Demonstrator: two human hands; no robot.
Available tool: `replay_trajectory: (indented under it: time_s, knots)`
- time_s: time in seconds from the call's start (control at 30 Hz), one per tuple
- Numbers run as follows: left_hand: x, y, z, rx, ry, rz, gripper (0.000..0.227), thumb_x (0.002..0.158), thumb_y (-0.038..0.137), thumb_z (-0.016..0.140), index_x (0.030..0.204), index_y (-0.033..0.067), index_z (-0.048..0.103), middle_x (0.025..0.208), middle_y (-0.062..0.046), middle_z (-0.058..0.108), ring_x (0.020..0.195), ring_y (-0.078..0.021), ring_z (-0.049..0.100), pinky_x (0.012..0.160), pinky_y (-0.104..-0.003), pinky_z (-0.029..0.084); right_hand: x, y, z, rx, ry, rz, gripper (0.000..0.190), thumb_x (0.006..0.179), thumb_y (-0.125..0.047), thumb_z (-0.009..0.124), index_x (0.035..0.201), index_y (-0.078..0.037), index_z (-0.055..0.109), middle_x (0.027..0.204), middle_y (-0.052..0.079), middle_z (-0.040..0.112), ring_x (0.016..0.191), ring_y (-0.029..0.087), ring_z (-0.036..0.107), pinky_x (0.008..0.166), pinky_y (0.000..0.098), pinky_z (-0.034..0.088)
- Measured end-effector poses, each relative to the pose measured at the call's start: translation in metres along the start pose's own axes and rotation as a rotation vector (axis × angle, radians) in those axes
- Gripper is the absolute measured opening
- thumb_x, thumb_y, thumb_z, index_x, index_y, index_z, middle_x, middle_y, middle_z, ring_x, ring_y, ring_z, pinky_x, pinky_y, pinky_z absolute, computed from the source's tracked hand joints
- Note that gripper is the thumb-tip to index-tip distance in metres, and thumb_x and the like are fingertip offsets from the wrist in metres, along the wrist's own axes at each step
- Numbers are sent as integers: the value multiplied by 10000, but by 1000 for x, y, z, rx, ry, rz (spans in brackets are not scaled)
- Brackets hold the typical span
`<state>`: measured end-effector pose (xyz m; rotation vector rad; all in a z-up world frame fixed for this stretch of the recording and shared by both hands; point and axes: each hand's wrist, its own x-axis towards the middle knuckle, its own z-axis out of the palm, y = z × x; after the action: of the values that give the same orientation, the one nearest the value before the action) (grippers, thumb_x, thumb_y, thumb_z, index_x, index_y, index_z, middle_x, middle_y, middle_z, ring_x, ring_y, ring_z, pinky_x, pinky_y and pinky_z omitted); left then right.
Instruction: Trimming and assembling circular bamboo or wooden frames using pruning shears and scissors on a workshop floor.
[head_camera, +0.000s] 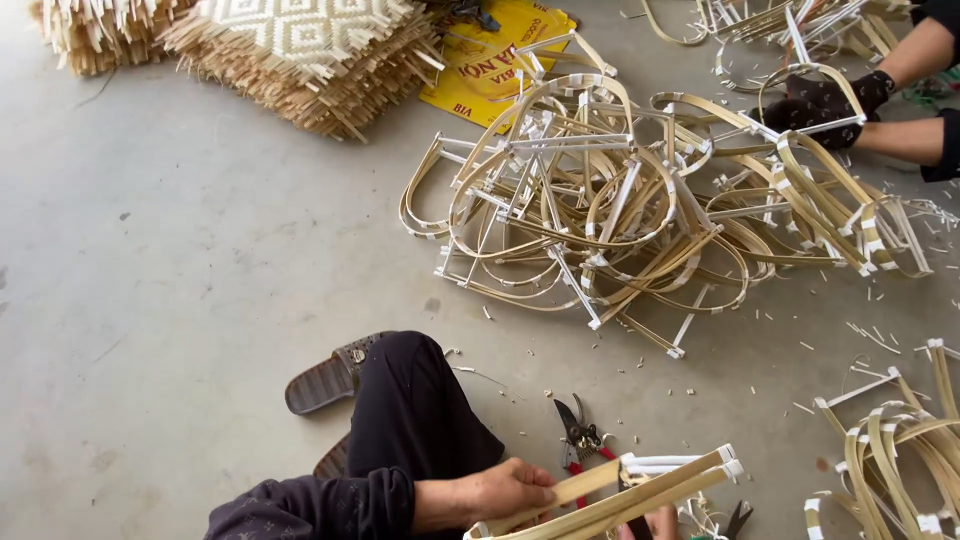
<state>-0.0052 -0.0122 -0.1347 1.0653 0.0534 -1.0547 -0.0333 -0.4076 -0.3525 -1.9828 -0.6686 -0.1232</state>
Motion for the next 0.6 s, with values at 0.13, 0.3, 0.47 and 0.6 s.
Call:
replay_trajectory:
  time_s: [0.13,0.3,0.47,0.6]
  knots:
    - [13,-12,-11,9,67,15,291,1093,171,513,1294,-24,594,827,-45,687,549,-85,594,489,-231,513,77,-46,-8,-403,-185,284,822,848,-401,717,1575,-199,390,1321,77,641,1006,174,709,863,337,580]
    - [36,-15,-31,154,98,122,290,1069,137,613,1289,-43,670,959,-10,760,773,-1,705,685,-146,575,139,-120,-8,-661,-89,106,552,840,-365,721,1346,-201,573,1137,167,744,843,341,761,657,413,621]
    - [30,23,-23,-144,-54,43,248,1040,159,554,1196,-24,613,731,-63,623,455,-131,530,416,-262,426,185,-166,-26,-518,-268,374,611,919,-277,662,1505,-281,487,1128,84,759,708,250,757,623,345,637]
    - [65,-10,-41,-433,-38,-193,269,1049,146,480,1212,-24,609,767,-47,617,425,-111,406,408,-247,345,181,-163,-34,-515,-143,262,603,919,-240,660,1500,-273,503,1032,59,773,636,214,736,572,327,618]
